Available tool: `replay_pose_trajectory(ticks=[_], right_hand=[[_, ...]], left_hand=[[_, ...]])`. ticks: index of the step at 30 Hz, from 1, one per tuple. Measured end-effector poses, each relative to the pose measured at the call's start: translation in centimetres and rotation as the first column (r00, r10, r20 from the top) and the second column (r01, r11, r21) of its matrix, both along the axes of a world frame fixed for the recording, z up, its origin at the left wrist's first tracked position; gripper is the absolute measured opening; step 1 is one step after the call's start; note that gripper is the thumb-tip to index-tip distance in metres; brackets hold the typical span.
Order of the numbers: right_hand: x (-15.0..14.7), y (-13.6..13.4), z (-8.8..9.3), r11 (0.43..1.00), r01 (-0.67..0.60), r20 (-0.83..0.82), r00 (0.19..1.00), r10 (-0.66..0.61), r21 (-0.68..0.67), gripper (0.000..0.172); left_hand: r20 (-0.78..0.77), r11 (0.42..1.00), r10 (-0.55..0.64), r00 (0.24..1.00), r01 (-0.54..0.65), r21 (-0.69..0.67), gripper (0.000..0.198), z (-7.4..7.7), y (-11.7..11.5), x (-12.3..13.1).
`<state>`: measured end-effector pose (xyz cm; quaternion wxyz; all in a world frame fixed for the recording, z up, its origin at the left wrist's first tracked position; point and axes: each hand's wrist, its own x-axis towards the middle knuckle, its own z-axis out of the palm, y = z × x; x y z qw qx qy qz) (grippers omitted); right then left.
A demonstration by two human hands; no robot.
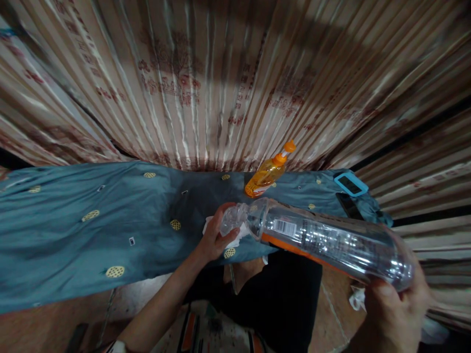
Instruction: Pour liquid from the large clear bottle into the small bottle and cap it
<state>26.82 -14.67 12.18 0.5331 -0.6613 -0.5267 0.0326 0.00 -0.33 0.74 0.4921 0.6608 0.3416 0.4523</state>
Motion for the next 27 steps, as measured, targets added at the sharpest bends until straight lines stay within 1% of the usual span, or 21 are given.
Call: replay_pose_trajectory(ticks=[2,3,5,10,14,20,27], right_hand=[[-0.3,0.3,0.2,0.999,-0.005,-0.128,0.992,0.012,0.053,0.071],[-0.3,0.5,0.3,0.998,-0.008,-0.168,0.986,0.020,0.068,0.071],[-0.3,0.8,0.4,0.996,-0.016,-0.180,0.983,0.031,0.084,0.070],[0.6,1.5,0.4,0.992,-0.026,-0.139,0.989,0.043,0.122,0.070],[0.8,2.0,0.5,0.991,0.003,-0.113,0.993,0.012,0.130,0.071],[0.6,2.3,0.7,0.990,-0.012,-0.140,0.990,0.032,0.137,0.067],[1.3,2.8,1.1,0.982,-0.085,-0.008,0.996,0.088,0.167,0.063]], left_hand=[[0.002,1.000,0.003,1.000,-0.003,-0.012,0.055,0.1,0.0,0.0],[0.003,1.000,0.006,1.000,-0.006,-0.013,0.055,0.1,0.0,0.0],[0.000,1.000,0.008,1.000,-0.008,-0.006,0.055,0.1,0.0,0.0],[-0.022,1.000,0.005,1.000,-0.005,0.006,0.054,0.2,0.1,0.1],[-0.025,1.000,0.004,1.000,-0.004,0.021,0.054,0.3,0.1,0.1],[-0.048,1.000,0.014,0.999,-0.013,0.026,0.053,0.3,0.2,0.0],[-0.060,1.000,0.020,0.998,-0.018,0.019,0.055,0.4,0.3,0.0]])
